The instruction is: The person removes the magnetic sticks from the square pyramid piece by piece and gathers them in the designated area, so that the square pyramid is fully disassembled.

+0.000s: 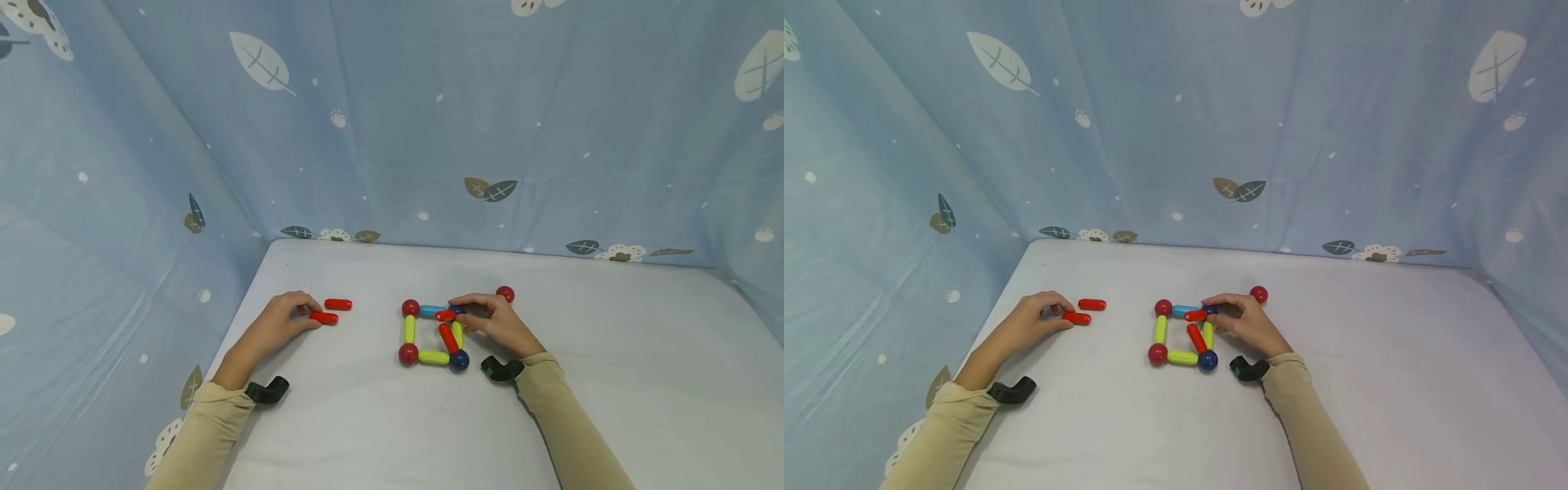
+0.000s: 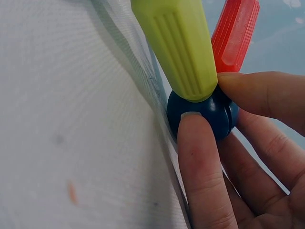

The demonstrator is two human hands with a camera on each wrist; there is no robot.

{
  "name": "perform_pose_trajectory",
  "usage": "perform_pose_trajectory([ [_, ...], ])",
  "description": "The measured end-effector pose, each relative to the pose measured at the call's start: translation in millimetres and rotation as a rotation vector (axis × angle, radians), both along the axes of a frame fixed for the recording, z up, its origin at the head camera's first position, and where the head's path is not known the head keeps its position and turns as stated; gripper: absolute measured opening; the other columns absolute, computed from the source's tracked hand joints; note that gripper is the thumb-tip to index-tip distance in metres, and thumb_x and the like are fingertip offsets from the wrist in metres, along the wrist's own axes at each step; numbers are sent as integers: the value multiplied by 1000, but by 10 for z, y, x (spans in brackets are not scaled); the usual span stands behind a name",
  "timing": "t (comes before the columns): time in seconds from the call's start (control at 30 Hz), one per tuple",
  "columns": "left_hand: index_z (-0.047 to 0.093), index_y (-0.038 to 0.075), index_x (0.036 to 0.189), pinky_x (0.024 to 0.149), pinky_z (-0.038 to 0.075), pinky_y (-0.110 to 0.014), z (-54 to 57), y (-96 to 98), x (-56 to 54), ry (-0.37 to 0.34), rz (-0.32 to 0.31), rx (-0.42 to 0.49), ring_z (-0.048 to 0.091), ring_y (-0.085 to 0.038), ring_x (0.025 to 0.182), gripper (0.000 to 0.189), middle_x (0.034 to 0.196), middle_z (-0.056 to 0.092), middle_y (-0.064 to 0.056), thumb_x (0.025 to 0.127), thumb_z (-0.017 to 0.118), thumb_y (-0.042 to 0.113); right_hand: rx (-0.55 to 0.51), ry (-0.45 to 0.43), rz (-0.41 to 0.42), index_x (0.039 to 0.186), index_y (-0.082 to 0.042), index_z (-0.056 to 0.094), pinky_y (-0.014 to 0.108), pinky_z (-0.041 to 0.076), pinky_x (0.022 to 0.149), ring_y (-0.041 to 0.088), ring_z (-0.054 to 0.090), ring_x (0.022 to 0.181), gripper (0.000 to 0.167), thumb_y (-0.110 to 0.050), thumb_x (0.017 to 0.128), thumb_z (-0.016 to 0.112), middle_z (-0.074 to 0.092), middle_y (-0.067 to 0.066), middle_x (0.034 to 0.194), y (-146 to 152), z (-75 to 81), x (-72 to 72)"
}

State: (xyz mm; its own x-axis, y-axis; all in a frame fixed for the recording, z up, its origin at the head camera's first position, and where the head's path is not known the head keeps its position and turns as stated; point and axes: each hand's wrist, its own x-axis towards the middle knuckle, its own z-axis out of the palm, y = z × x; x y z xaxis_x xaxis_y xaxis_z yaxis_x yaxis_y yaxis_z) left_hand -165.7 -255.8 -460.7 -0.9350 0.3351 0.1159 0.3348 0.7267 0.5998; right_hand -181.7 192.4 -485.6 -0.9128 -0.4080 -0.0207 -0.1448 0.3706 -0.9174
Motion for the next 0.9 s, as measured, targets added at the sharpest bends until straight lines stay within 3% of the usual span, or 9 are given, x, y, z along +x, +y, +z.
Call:
perform_pose_trajectory([
  [0.3, 76, 9, 102, 76, 53, -31, -18, -12, -2, 31, -7, 16, 62, -21, 88, 22, 97, 74, -4, 83, 86, 9, 21, 12, 0, 128, -14, 72, 24, 55, 91, 31, 65, 118, 34, -23, 96, 74, 69, 10, 135, 5, -3, -10],
  [0.63, 76, 11, 103, 80, 54, -34, 19, 10, 21, -24, 23, 20, 61, -20, 91, 23, 98, 74, -3, 82, 86, 8, 4, -5, 3, 128, -12, 72, 24, 57, 88, 32, 66, 116, 34, -21, 96, 74, 68, 12, 135, -4, 10, -3],
  [0.9, 76, 8, 103, 80, 54, -36, 43, 8, 38, -11, 9, 26, 62, -23, 91, 23, 98, 74, -6, 82, 85, 5, 8, -3, 3, 128, -12, 72, 24, 57, 88, 31, 67, 114, 34, -22, 96, 74, 69, 12, 134, -2, 9, -13],
])
